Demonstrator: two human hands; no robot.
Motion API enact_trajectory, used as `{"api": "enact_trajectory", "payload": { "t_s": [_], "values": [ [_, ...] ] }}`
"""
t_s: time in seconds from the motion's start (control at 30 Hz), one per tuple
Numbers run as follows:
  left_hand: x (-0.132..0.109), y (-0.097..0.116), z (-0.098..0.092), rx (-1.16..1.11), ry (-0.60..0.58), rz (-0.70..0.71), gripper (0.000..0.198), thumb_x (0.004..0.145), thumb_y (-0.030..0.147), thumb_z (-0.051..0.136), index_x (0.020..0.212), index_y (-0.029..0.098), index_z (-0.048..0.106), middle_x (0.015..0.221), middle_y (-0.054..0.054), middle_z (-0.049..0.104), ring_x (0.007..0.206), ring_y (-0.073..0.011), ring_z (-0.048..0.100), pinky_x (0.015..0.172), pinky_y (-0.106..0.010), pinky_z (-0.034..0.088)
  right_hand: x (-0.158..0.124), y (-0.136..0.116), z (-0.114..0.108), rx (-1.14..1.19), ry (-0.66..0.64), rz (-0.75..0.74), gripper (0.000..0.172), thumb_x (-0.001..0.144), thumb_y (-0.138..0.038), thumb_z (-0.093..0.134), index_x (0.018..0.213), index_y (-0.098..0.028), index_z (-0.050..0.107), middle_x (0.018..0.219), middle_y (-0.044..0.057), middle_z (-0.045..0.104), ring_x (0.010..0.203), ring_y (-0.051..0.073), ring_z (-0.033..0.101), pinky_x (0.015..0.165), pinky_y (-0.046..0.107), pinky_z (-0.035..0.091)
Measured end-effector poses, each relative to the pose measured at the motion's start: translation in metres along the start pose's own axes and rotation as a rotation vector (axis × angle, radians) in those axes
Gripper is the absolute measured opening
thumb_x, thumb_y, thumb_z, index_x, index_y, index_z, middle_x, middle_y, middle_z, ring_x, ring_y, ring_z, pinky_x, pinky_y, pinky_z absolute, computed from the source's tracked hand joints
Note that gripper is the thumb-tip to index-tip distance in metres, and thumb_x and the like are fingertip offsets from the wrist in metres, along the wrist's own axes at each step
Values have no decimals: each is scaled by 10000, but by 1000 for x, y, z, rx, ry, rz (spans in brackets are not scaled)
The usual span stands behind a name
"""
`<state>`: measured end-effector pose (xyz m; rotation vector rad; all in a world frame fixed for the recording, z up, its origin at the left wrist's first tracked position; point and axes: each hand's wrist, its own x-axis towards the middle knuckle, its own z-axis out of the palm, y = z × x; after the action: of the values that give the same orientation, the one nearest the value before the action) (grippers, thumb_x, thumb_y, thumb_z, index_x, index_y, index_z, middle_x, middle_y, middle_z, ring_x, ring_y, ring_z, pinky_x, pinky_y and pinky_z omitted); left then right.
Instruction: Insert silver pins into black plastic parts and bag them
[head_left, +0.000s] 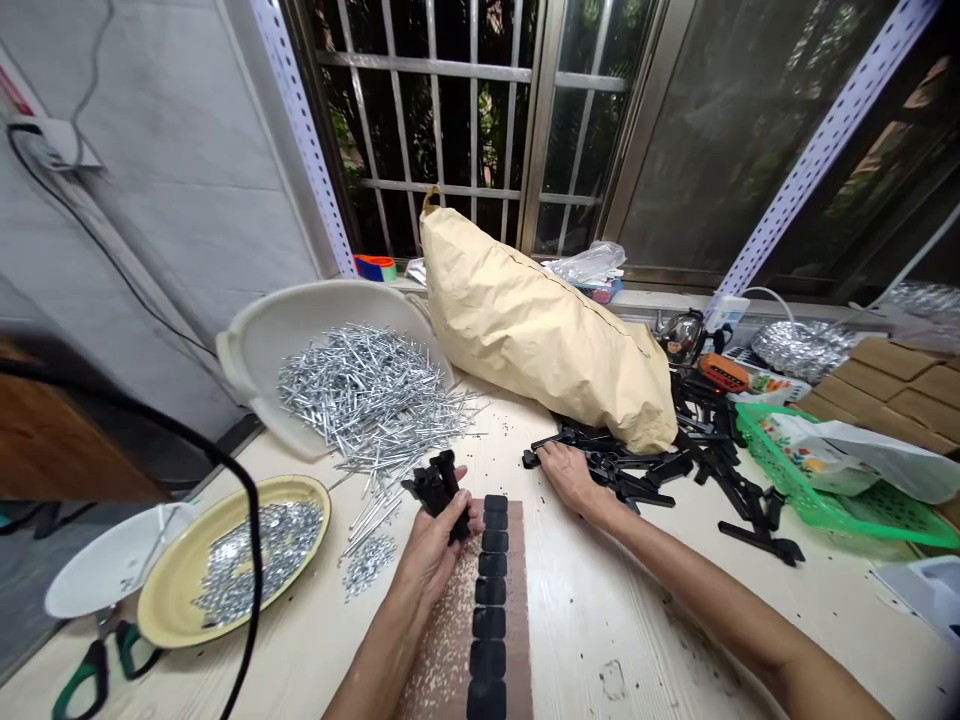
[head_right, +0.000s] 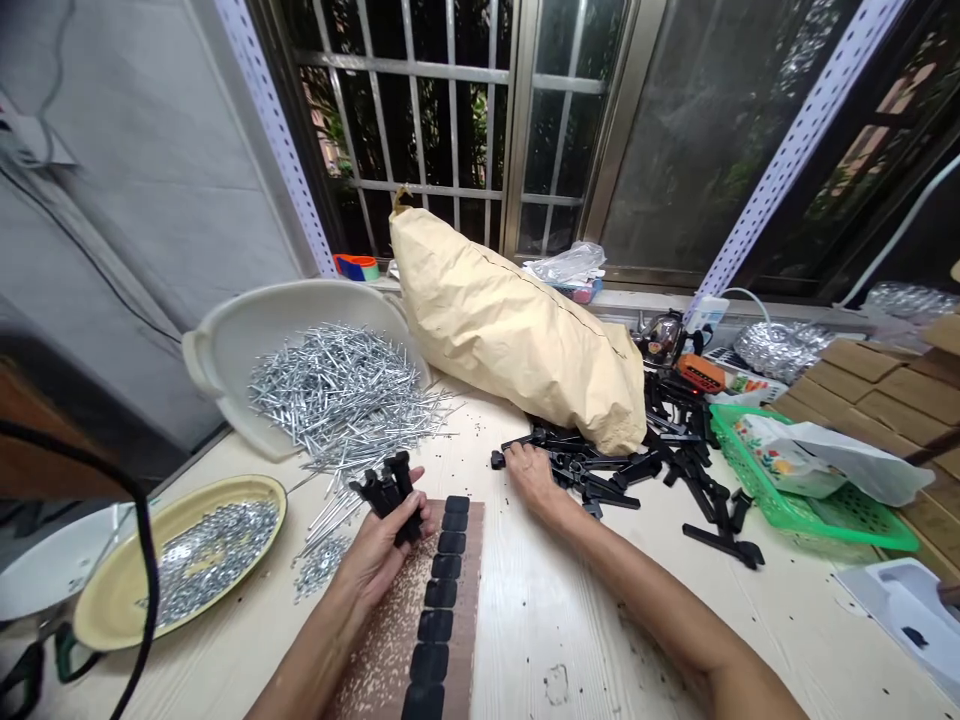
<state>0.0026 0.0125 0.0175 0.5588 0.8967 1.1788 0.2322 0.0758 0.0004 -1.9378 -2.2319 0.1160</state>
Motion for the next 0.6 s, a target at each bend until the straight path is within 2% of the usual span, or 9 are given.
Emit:
{"api": "enact_trajectory", "payload": {
  "t_s": [0.1, 0.13, 0.2, 0.27, 0.33, 0.4, 0.47, 0.5, 0.6],
  "values": [
    [3, -9, 2, 86, 8, 43, 463, 644, 304, 765, 1037, 137, 586, 627, 25, 557, 555, -97, 546, 505, -209, 459, -5, -10, -3, 38, 74, -20, 181, 846, -140, 452, 952, -152, 598, 982, 112, 621, 941, 223, 556, 785, 310, 401],
    [5, -13, 3, 133, 23, 72, 465, 632, 332, 770, 1010, 130, 591, 613, 24, 559, 545, -101, 545, 507, -212, 452, -9, -19, -5, 101, 113, -22, 173, 856, -193, 461, 971, -162, 586, 968, 92, 624, 906, 205, 564, 766, 294, 408],
    [11, -20, 5, 231, 55, 137, 491, 610, 360, 778, 1003, 129, 596, 616, 17, 585, 530, -105, 550, 529, -224, 450, -17, -41, -7, 371, 171, -26, 176, 857, -292, 481, 954, -176, 570, 877, 45, 630, 776, 166, 579, 671, 257, 425],
    [15, -25, 6, 304, 54, 168, 499, 597, 371, 782, 998, 128, 611, 657, 1, 621, 526, -110, 562, 539, -230, 449, -22, -62, -7, 730, 129, -69, 211, 859, -363, 476, 885, -175, 568, 748, 7, 619, 641, 139, 569, 561, 231, 417],
    [16, -26, 6, 326, -1, 139, 476, 594, 366, 784, 969, 119, 627, 714, -29, 651, 576, -136, 598, 533, -231, 448, -21, -73, -7, 889, -9, -168, 311, 910, -395, 378, 868, -165, 583, 697, 0, 612, 592, 130, 564, 532, 229, 417],
    [15, -24, 4, 309, -40, 70, 457, 582, 342, 796, 937, 110, 624, 718, -51, 659, 620, -160, 625, 521, -225, 444, -12, -66, -8, 673, -72, -204, 390, 957, -351, 266, 936, -166, 610, 760, 18, 631, 658, 134, 576, 596, 243, 435],
    [13, -20, 1, 269, -17, 9, 457, 565, 318, 810, 920, 120, 602, 661, -35, 644, 594, -150, 624, 496, -207, 426, 3, -44, -11, 267, -16, -116, 343, 953, -253, 288, 1013, -188, 620, 904, 50, 640, 825, 161, 568, 713, 274, 431],
    [11, -17, -1, 252, 8, -11, 454, 558, 312, 814, 906, 127, 591, 620, -17, 629, 560, -135, 611, 481, -195, 411, 11, -30, -12, 164, 5, -58, 298, 923, -191, 344, 999, -176, 632, 970, 87, 630, 926, 198, 539, 778, 315, 410],
    [8, -11, -4, 224, 53, -29, 425, 558, 316, 813, 861, 138, 574, 552, 13, 595, 505, -98, 567, 455, -166, 375, 33, 5, -10, 51, -16, 5, 237, 829, -71, 434, 789, -149, 654, 894, 134, 628, 980, 245, 506, 847, 373, 357]
  ]
}}
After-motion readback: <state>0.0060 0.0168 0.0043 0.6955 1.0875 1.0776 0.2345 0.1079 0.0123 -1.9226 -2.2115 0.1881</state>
